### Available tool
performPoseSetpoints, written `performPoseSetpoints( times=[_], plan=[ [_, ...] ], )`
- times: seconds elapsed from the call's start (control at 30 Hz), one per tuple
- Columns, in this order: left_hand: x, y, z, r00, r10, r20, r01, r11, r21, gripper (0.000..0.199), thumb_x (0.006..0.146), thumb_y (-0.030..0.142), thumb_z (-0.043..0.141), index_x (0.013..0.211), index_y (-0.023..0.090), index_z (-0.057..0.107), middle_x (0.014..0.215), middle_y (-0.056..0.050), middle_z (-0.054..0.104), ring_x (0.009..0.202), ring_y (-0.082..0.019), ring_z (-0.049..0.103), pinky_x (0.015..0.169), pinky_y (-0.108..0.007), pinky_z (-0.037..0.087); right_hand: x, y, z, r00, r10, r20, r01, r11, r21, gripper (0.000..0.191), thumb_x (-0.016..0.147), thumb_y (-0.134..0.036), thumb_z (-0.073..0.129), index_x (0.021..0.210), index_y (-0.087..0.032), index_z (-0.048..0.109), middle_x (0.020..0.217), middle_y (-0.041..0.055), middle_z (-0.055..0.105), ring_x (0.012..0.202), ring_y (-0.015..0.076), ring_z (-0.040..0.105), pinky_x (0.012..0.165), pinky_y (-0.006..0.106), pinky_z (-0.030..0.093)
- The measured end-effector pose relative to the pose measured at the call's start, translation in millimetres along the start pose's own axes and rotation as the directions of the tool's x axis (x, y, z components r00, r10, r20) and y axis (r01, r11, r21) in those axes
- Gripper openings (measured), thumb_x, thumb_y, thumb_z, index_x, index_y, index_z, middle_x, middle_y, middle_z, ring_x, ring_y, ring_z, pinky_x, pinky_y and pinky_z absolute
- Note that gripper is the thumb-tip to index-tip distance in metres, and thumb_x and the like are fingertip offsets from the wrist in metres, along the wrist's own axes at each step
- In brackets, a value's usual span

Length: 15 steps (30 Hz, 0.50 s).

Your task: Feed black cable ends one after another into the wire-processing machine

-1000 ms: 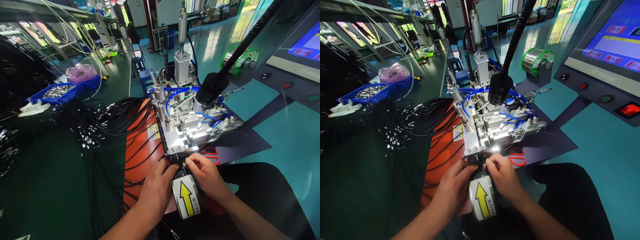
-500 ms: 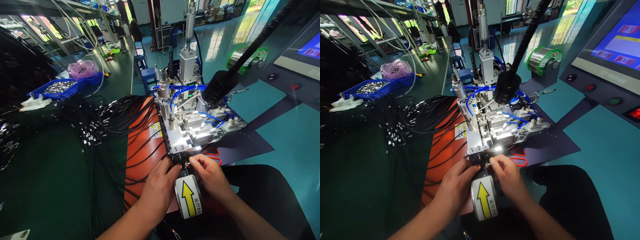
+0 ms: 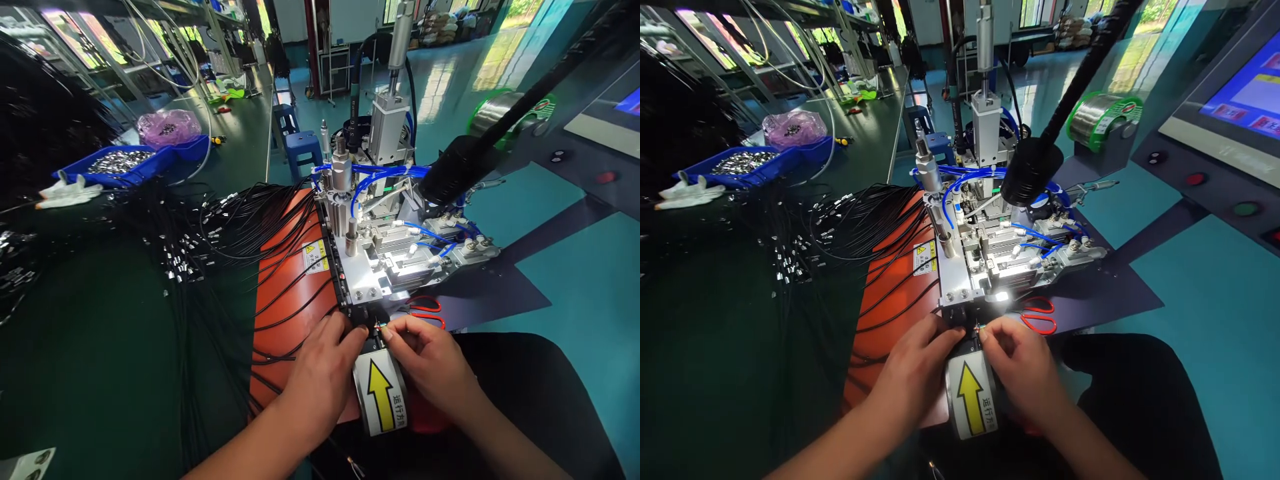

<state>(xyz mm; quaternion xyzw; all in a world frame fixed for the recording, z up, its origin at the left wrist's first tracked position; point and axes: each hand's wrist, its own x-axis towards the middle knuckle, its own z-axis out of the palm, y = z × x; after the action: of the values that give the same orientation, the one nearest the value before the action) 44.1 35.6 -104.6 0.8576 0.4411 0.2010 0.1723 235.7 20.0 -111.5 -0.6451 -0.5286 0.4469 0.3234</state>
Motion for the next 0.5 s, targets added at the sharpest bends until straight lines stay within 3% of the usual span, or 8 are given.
performPoseSetpoints(
  times=[0.27,0.5],
  plan=[
    [-1.3,-2.5,-0.8,1.0,0.002,0.028,-0.001,0.998,-0.062,0.03,0.09,0.005,0.054,0.114,0.021,0.062,0.103,-0.007,0.056,0.093,-0.022,0.056,0.078,-0.034,0.051,2.8,1.0,-2.8,0.995,-0.082,-0.052,0.073,0.984,-0.163,0.023,0.091,-0.04,0.055,0.078,-0.023,0.063,0.066,-0.0004,0.061,0.058,0.0169,0.054,0.053,0.028,0.039],
    [-2.0,-4.0,-5.2,0.999,0.023,0.045,-0.018,0.993,-0.118,0.04,0.086,-0.001,0.049,0.12,0.019,0.06,0.103,-0.008,0.054,0.093,-0.022,0.055,0.079,-0.036,0.052,6.4,11.6,-4.9,0.999,-0.019,-0.05,0.014,0.994,-0.105,0.021,0.091,-0.039,0.055,0.08,-0.023,0.063,0.069,-0.0001,0.062,0.062,0.0182,0.056,0.056,0.029,0.041]
  ],
)
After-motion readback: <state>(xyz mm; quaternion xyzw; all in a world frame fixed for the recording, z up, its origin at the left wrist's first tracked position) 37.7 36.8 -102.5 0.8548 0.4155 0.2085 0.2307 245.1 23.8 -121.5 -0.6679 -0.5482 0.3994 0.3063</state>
